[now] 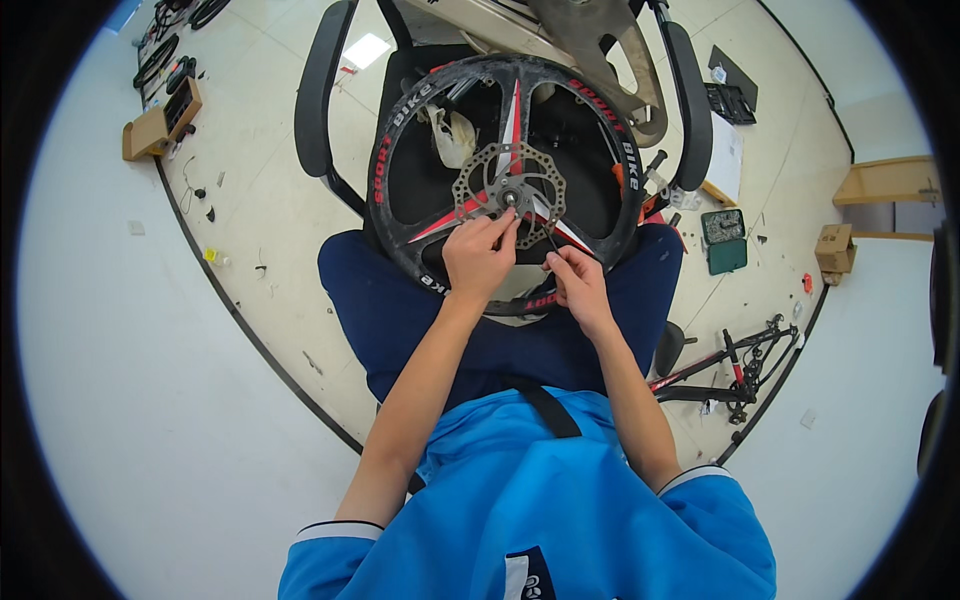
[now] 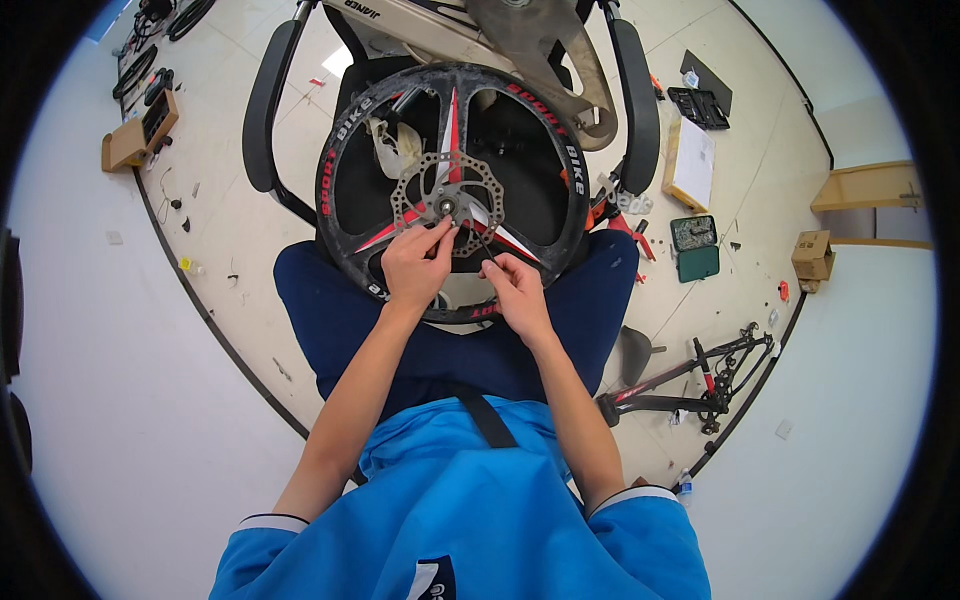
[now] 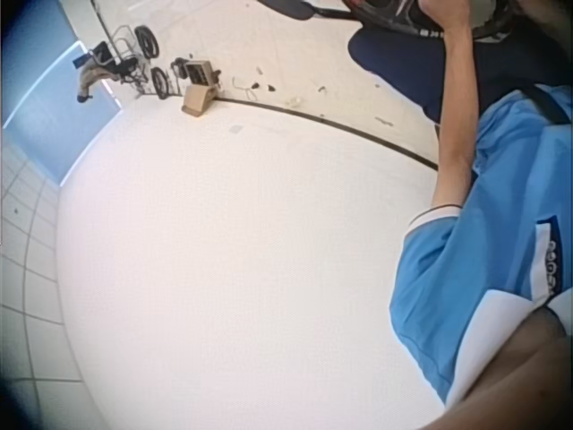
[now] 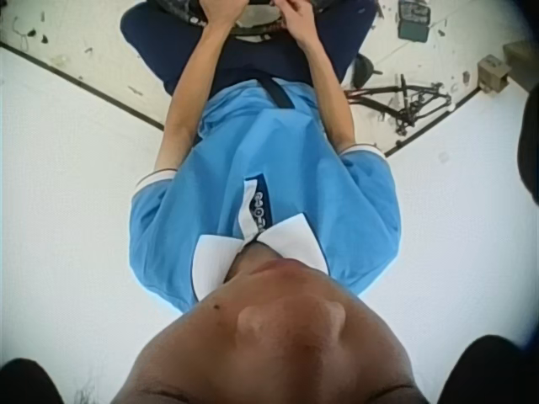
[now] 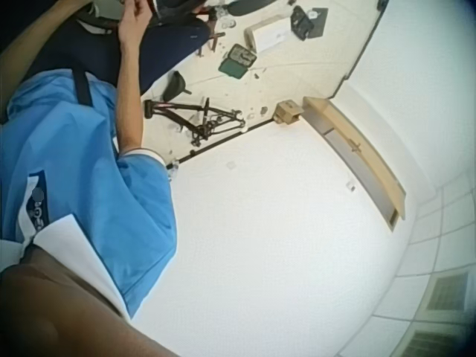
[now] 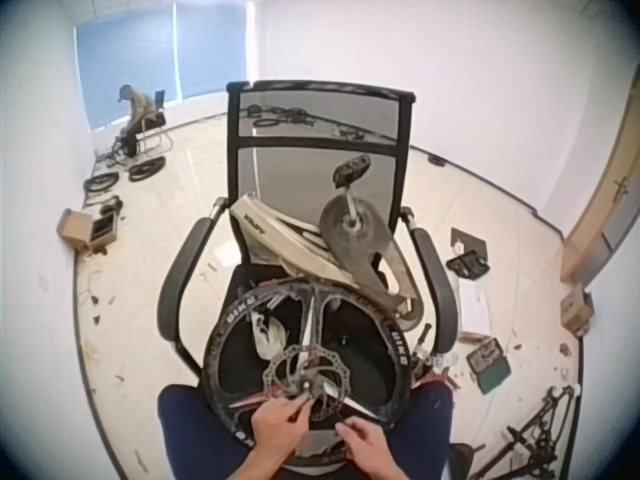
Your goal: The person is seated and working on a bicycle wheel resting on their lap. They are attaching a disc brake rotor to the wheel hub, inserting and tightening multiple bolts by hand to secure the component.
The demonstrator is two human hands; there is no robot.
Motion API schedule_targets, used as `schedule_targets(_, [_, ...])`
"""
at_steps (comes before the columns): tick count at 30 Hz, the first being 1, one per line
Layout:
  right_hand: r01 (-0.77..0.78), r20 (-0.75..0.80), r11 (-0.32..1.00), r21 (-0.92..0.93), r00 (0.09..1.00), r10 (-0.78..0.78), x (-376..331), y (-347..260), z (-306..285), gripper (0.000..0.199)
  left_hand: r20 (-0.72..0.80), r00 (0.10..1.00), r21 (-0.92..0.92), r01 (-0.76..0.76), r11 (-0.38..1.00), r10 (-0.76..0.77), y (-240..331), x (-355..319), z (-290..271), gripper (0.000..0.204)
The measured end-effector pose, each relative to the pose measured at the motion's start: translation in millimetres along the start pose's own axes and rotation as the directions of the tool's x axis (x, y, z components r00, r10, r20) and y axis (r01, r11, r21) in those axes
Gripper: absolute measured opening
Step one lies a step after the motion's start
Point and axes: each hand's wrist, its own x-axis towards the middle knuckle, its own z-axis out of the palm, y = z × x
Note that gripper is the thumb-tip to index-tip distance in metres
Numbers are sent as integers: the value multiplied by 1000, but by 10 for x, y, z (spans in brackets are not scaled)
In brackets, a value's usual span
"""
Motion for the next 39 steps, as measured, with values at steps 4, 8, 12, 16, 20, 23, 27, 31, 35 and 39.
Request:
schedule_targets(4, [-24,2,996,85,1000,24,4,-51,11,25,19,997,83,-80,993,79,48,51,-10,15])
schedule_targets(8, [17,14,991,130,1000,-19,62,-111,44,25,36,998,59,-51,997,49,31,43,7,16])
schedule_targets(12, [107,26,989,-103,994,-105,140,-190,12,27,43,999,26,-22,999,21,3,30,0,17])
schedule_targets(16, [388,-36,869,-307,908,-418,247,-166,-3,28,44,999,-8,-11,1000,12,-25,27,0,17])
schedule_targets(20, [365,-46,891,-270,919,-391,311,-295,9,28,46,999,-6,0,1000,0,-41,10,-17,15])
schedule_targets(23, [276,-88,955,-109,954,-286,330,-355,111,25,55,998,17,13,1000,-14,-46,0,-12,14])
schedule_targets(27, [375,-132,926,-43,916,-378,442,-278,179,20,70,998,38,-4,999,2,-32,8,-4,16])
schedule_targets(31, [410,-91,889,-203,896,-434,435,-281,220,17,87,996,50,-12,999,8,-50,-4,-11,17])
schedule_targets(35, [415,-63,834,-364,882,-467,408,-330,259,15,80,997,52,-20,998,16,-49,-13,0,18])
schedule_targets(39, [602,64,615,-509,740,-670,434,-337,277,13,85,996,49,-19,999,15,-62,-19,9,20])
